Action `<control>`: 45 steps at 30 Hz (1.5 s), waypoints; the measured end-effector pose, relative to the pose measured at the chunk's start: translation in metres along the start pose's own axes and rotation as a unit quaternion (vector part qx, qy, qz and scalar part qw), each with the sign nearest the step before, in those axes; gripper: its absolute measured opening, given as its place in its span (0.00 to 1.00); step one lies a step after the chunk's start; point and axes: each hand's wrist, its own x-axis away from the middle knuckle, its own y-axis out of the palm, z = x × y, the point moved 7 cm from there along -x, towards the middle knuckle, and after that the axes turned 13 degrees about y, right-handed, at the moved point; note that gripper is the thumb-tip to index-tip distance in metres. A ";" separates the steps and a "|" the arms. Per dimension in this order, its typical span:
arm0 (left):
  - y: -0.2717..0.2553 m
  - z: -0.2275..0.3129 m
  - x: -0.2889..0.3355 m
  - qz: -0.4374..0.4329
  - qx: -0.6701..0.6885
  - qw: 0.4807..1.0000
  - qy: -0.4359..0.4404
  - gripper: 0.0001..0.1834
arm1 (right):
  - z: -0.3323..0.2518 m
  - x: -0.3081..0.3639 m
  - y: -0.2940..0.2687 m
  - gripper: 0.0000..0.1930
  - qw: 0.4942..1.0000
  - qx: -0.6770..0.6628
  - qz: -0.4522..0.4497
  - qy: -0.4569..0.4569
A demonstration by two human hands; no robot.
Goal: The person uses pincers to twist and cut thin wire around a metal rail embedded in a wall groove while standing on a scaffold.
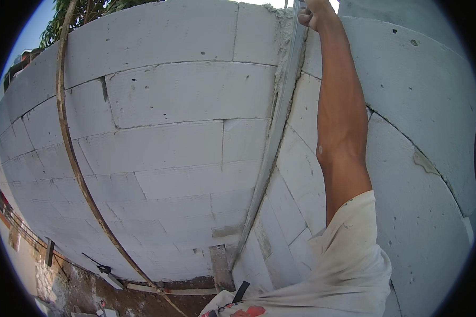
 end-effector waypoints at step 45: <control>-0.020 -0.105 0.034 -0.094 -0.043 0.990 0.097 0.13 | 0.026 0.008 0.017 0.05 0.987 -0.005 0.159 0.009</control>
